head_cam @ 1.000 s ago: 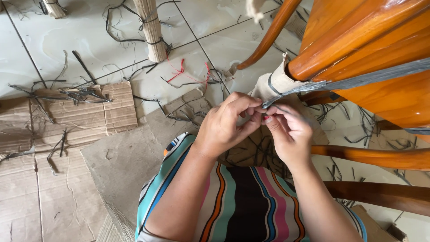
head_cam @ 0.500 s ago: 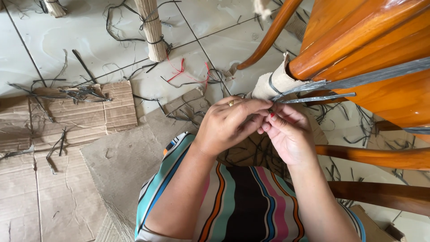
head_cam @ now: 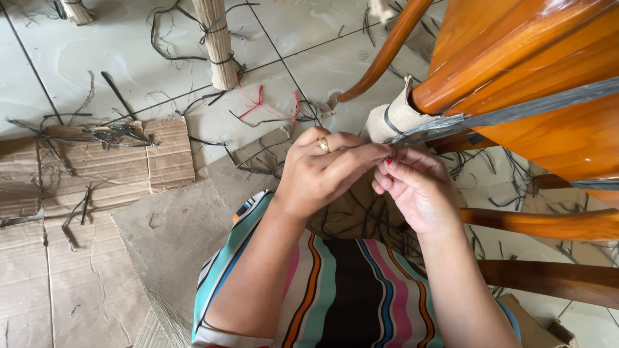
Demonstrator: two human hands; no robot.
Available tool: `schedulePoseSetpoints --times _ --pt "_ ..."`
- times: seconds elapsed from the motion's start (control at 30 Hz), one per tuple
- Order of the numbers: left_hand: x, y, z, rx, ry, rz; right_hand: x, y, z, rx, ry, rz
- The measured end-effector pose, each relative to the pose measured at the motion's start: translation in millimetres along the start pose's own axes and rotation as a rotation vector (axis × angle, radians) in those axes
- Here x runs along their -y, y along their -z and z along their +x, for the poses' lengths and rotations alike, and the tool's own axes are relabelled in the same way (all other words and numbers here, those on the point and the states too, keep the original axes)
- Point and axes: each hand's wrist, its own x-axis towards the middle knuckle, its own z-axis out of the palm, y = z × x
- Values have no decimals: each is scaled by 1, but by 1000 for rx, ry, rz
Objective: Wrapping the legs of a wooden chair with protective paper and securing them with plastic ties.
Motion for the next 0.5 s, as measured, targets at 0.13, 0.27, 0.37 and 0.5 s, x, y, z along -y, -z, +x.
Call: schedulePoseSetpoints --times 0.13,0.27,0.37,0.5 --pt "1 1 1 -23 -25 24 1 0 0 -6 -3 -7" --pt "3 3 0 -33 -67 43 1 2 1 -3 -4 -28" --pt "0 3 2 -39 -81 58 5 0 1 -11 -8 -49" --pt "-3 5 6 -11 -59 48 11 -5 -2 -33 -18 -97"
